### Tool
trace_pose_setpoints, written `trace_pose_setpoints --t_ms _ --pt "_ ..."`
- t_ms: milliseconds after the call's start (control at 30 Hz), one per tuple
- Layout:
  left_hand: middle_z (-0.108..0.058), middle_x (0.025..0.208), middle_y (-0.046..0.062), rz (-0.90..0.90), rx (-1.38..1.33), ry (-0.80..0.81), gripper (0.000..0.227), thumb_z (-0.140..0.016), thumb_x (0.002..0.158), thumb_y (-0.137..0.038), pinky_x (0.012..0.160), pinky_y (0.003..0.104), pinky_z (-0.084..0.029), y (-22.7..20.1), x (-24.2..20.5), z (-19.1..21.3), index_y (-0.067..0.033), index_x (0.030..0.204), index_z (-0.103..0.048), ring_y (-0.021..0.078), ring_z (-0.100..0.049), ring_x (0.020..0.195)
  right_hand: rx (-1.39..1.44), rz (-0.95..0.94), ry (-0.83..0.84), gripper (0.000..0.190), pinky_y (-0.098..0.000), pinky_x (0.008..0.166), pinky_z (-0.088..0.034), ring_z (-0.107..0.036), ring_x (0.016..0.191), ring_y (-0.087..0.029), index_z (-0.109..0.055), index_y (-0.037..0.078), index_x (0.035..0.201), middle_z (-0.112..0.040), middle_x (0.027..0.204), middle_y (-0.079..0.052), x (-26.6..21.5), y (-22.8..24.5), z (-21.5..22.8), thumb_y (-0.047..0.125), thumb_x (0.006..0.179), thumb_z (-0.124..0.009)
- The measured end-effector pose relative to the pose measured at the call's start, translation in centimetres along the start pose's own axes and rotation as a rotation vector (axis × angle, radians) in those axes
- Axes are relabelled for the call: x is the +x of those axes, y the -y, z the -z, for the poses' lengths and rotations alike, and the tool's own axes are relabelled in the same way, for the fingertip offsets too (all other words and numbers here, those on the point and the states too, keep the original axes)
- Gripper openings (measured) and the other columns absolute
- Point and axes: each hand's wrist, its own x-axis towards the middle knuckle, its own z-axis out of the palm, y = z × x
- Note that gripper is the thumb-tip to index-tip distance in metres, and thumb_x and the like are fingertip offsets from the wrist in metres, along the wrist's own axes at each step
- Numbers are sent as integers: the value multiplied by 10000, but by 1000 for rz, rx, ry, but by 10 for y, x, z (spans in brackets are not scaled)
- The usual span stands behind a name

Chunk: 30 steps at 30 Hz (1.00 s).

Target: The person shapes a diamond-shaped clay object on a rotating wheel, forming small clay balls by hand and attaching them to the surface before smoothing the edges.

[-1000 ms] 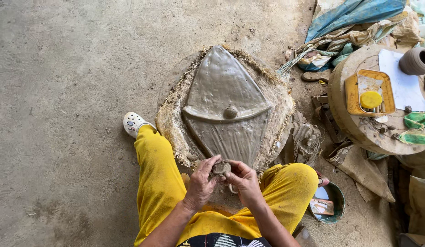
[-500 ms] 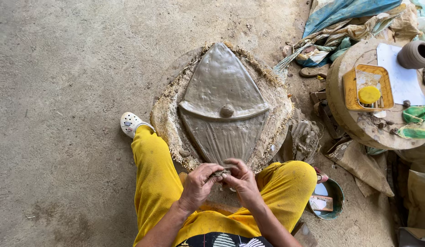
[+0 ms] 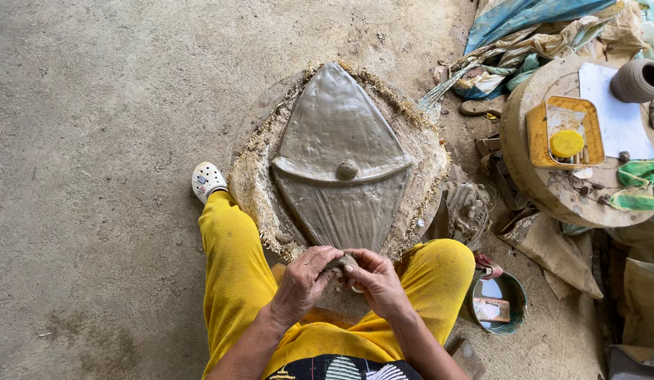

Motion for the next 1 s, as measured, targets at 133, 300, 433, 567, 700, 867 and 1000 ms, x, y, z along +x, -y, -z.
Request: trace_pose_setpoints --t_ms 133,300,433,567,700,867,1000 --pt "-608 1375 211 -109 30 34 753 -856 657 -133 1020 437 -520 -15 6 17 -25 1360 -608 364 -599 1223 36 24 -12 307 -205 554 -524 -631 651 -71 -700 -38 1192 -756 909 -90 0 -2 10 59 906 -758" --pt "-672 1256 110 -125 -2 53 597 -875 745 -117 994 392 -570 -11 3 16 -71 1292 -639 298 -664 1153 68 -67 -16 261 -209 592 -544 -667 680 -80 -704 -45 1118 -769 904 -70 -1 -3 5 41 876 -755" --pt "-684 1179 124 -137 -4 85 570 -883 713 -111 948 397 -579 -9 -1 14 -36 1223 -641 305 -673 1089 84 -92 5 239 -220 585 -548 -691 691 -100 -700 -50 1091 -765 883 -80 -4 -3 2 44 878 -752" --pt "-690 1137 136 -180 12 97 541 -882 723 -102 898 389 -597 -9 -1 13 -21 1201 -643 297 -683 1019 116 -90 52 228 -224 569 -541 -672 656 -98 -701 -42 1091 -749 850 -73 -6 -5 5 37 883 -750" --pt "-706 1102 127 -135 -58 111 472 -850 727 -51 872 377 -607 -10 0 11 -19 1158 -659 291 -693 999 130 -103 56 211 -224 557 -530 -660 640 -96 -704 -50 1074 -736 828 -64 -8 -7 9 27 882 -747" --pt "-728 1069 120 -79 -101 120 416 -827 718 -29 870 366 -611 -12 1 12 -27 1107 -680 275 -706 991 121 -123 59 175 -223 550 -529 -644 613 -97 -707 -36 1051 -732 804 -74 -12 -9 11 12 889 -748" --pt "-752 1006 71 94 -211 189 313 -805 746 -25 832 315 -636 -13 0 16 -39 1044 -712 209 -739 936 25 -167 82 209 -211 575 -533 -648 637 -90 -712 -29 1062 -746 840 -70 -17 -1 9 1 859 -756"
